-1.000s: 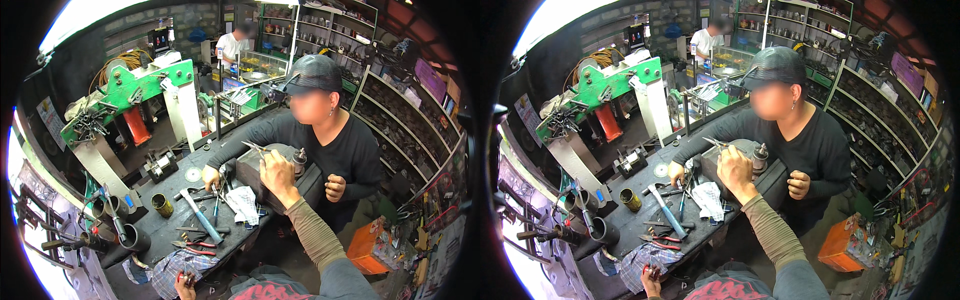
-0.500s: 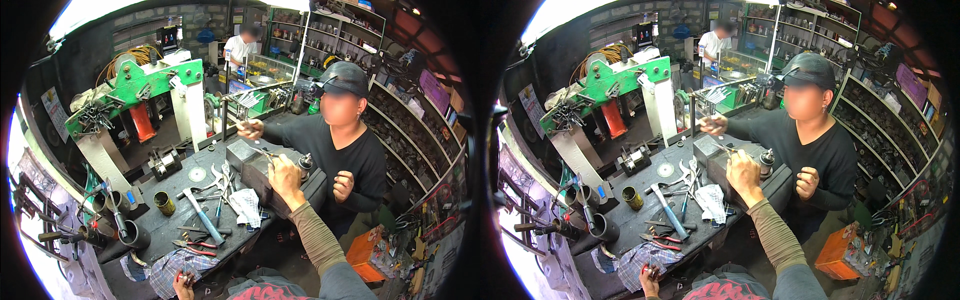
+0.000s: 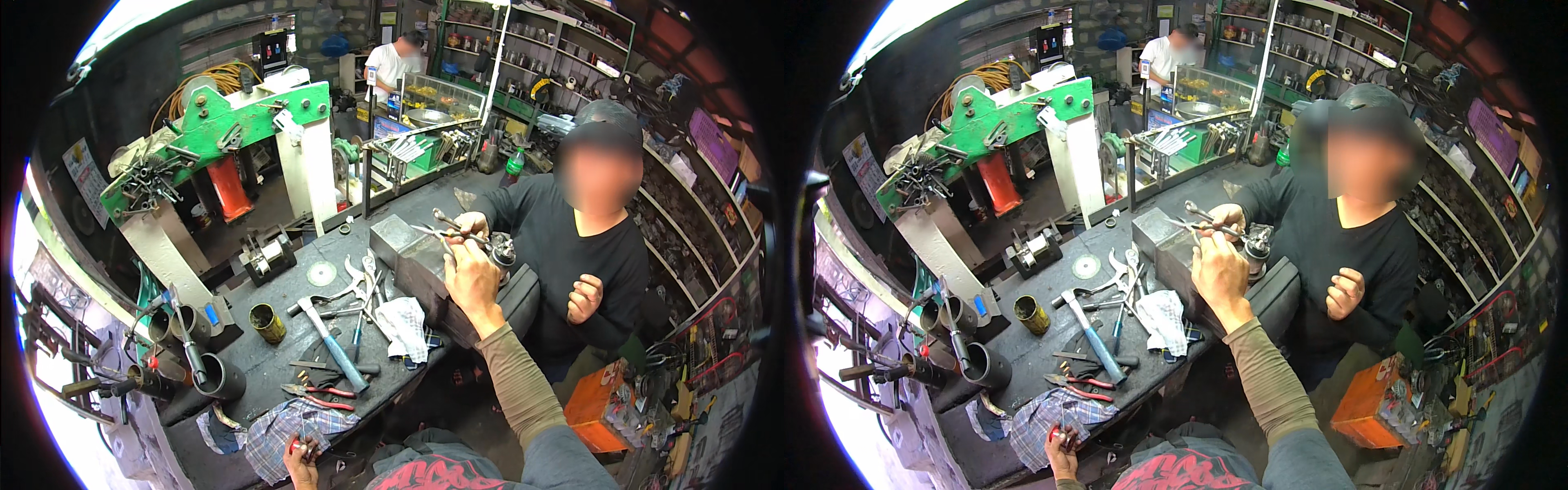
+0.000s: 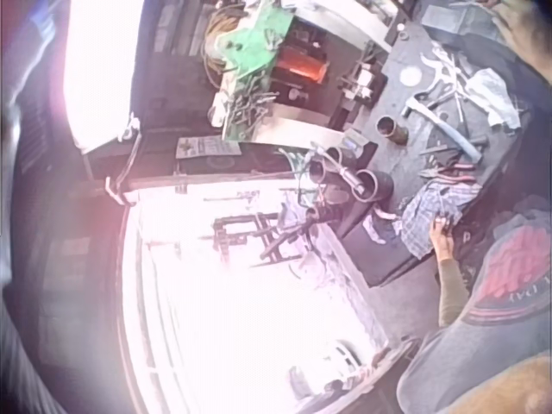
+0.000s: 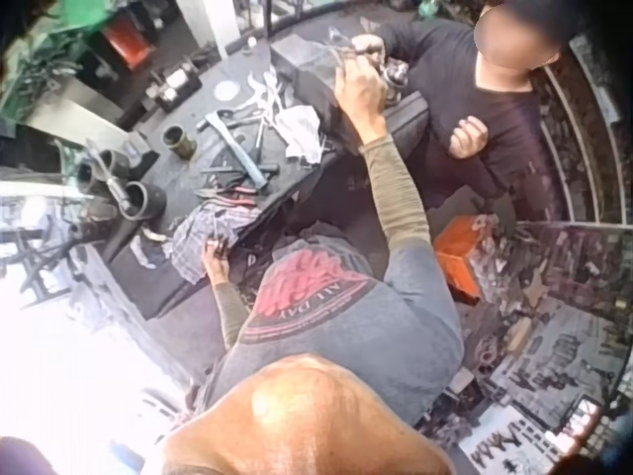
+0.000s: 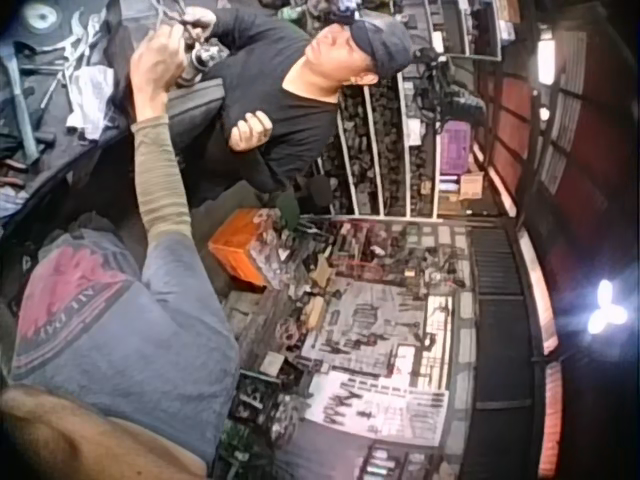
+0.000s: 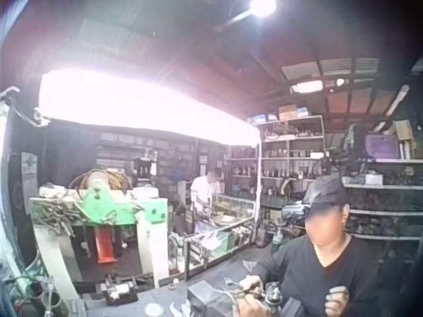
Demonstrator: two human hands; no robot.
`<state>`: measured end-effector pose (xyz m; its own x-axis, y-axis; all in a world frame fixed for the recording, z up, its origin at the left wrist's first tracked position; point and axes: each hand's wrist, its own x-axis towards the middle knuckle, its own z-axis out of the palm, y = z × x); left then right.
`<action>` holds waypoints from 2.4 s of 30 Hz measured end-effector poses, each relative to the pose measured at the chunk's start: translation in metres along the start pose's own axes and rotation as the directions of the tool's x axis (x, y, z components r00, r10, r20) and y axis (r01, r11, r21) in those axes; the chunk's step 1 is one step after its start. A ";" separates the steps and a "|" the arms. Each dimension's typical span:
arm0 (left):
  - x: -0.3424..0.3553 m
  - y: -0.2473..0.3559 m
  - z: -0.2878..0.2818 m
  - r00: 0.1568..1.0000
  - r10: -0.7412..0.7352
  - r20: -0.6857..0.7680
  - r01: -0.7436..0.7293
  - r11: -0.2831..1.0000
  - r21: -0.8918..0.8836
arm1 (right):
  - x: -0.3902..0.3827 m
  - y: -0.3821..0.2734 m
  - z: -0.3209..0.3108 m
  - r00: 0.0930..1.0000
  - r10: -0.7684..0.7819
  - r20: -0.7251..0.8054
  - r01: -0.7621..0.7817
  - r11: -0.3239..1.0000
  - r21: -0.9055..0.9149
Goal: The person cleans a metal part with a cloth, then uses a soldering iron and solder wire to apply solder to a cylindrical metal component clamped in a vise. The person repeatedly heats and applies solder to the same area.
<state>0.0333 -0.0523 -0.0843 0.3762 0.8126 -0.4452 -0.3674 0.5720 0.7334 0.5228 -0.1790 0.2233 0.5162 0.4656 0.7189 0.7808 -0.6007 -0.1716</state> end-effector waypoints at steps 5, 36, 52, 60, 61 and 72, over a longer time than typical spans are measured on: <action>0.004 -0.002 -0.005 0.999 0.009 0.031 -0.009 1.000 -0.005 | 0.011 -0.009 -0.005 0.993 0.114 -0.019 -0.114 0.993 0.018; 0.005 -0.002 -0.001 0.997 -0.035 -0.066 0.040 0.996 0.083 | -0.473 0.118 0.010 -0.032 0.453 0.891 -0.675 0.648 -0.354; -0.007 0.006 0.015 1.000 0.017 -0.003 -0.017 0.999 0.032 | -0.406 0.097 0.041 0.112 0.310 0.944 -0.582 0.790 -0.191; -0.010 0.010 0.019 1.000 0.006 0.003 -0.006 1.000 0.023 | -0.285 -0.074 0.050 0.558 -0.318 0.766 -0.213 0.837 0.503; -0.010 0.011 0.019 1.000 0.009 0.014 -0.009 1.000 0.024 | -0.273 -0.095 0.056 0.598 -0.399 0.695 -0.153 0.794 0.588; -0.004 0.002 0.010 0.998 0.057 0.027 -0.060 0.991 0.123 | -0.240 -0.207 0.127 0.524 -0.498 0.691 0.420 0.857 0.299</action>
<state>0.0395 -0.0557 -0.0753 0.3777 0.8406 -0.3882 -0.2818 0.5037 0.8167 0.2816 -0.0839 0.0010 0.1246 0.9922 -0.0033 0.9911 -0.1246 -0.0461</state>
